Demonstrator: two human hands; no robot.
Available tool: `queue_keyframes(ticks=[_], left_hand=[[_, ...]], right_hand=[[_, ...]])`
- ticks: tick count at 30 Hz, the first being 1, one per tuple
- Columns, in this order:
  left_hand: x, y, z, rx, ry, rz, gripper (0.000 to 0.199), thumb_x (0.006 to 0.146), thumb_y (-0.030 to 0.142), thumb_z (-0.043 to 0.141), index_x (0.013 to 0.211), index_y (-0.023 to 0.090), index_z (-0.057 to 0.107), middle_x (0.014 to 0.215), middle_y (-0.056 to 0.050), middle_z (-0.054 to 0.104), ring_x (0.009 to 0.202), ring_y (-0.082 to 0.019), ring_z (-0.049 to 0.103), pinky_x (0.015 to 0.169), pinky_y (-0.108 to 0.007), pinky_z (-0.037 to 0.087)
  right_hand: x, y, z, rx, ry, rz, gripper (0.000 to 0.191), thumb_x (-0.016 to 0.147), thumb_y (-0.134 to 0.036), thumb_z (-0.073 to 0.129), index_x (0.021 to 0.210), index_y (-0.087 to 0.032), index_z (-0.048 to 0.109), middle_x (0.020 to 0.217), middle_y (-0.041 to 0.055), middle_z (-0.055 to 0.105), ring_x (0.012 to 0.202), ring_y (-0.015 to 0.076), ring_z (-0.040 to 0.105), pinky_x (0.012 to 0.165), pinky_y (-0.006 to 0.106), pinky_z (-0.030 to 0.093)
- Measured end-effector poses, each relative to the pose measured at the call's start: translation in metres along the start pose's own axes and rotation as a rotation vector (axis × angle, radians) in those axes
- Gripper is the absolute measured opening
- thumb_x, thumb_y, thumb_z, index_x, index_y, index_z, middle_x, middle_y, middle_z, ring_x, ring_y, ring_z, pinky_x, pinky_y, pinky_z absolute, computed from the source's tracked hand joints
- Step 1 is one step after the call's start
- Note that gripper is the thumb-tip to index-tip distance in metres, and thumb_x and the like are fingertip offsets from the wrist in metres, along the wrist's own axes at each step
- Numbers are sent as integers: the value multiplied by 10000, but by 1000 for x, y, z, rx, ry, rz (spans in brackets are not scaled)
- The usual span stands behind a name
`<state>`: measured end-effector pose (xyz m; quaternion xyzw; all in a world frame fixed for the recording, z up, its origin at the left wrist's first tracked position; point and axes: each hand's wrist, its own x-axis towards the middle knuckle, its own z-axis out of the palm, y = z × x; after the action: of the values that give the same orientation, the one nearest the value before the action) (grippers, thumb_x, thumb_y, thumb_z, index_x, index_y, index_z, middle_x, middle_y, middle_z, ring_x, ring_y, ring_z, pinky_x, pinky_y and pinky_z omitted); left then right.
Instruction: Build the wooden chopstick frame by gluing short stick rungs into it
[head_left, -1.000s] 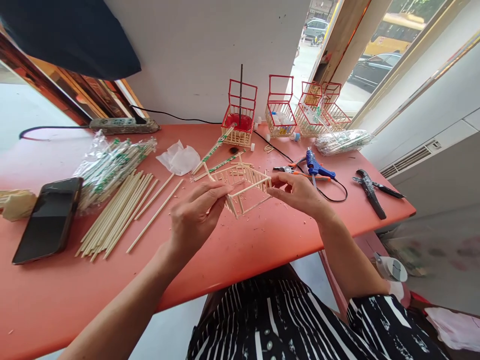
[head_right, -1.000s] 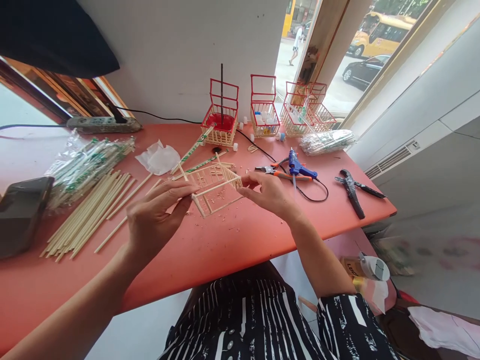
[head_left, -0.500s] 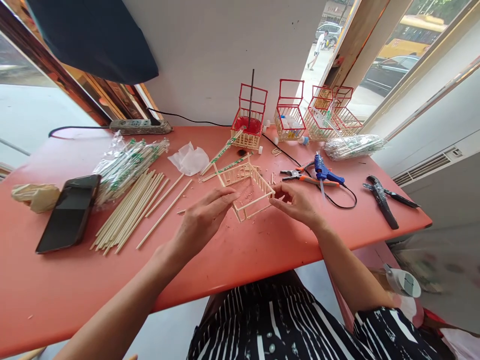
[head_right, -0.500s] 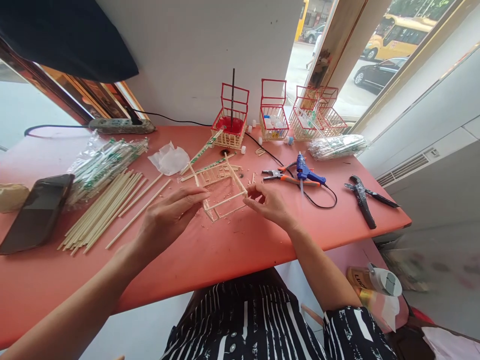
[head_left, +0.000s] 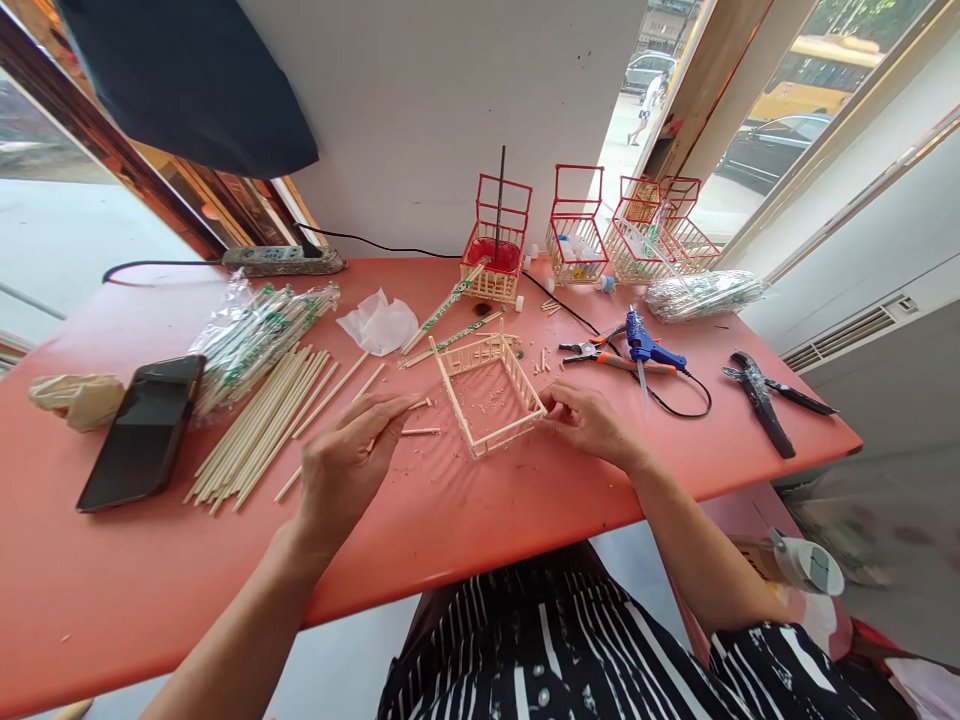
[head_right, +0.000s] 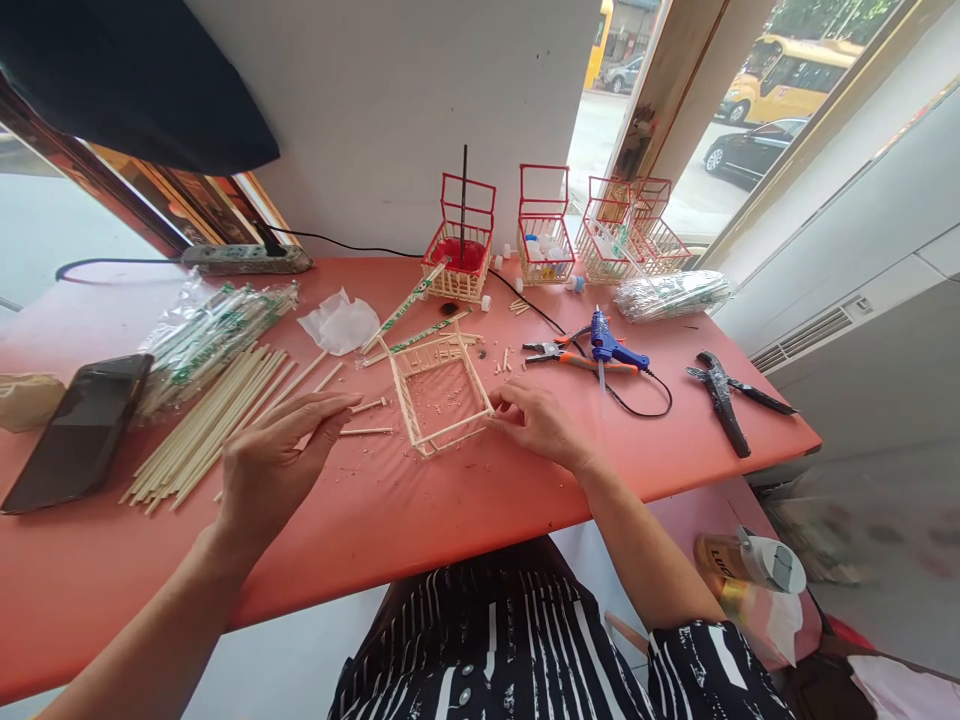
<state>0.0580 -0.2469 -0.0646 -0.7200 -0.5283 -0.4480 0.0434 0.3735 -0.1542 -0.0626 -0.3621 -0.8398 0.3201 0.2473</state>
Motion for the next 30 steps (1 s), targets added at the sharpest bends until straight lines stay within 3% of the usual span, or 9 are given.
queue_keyframes(ticks=[15,20,25,30], left_hand=[[-6,-6,10,-12,-69,-86,185,1029,238,614,1039,245,799,1006,-29,835,968,-197,785,861,-291,583],[-2,-13,1,17,-32,-160,173,1002,274,627,1003,263,800,1005,-32,834,994,-225,780,938,-342,584],[7,-25,-13,91,-80,-289,163,954,304,645,966,274,805,1070,-29,837,1060,-263,777,969,-387,583],[17,-32,-26,175,-99,-398,234,935,417,644,983,274,822,1105,-21,831,850,-226,750,866,-359,575]], right_hand=[[-2,-2,0,-17,-55,-24,136,975,-328,686,968,-192,697,928,43,686,794,163,603,760,275,475],[-2,-3,-1,-16,-60,-26,236,1004,-419,663,957,-191,698,930,50,694,799,165,613,768,280,480],[-2,-2,-1,-13,-65,-24,237,1001,-425,674,967,-191,698,915,50,704,788,167,608,761,279,482],[-3,0,0,-30,-76,-13,207,989,-402,690,972,-196,696,916,47,703,798,174,619,763,280,490]])
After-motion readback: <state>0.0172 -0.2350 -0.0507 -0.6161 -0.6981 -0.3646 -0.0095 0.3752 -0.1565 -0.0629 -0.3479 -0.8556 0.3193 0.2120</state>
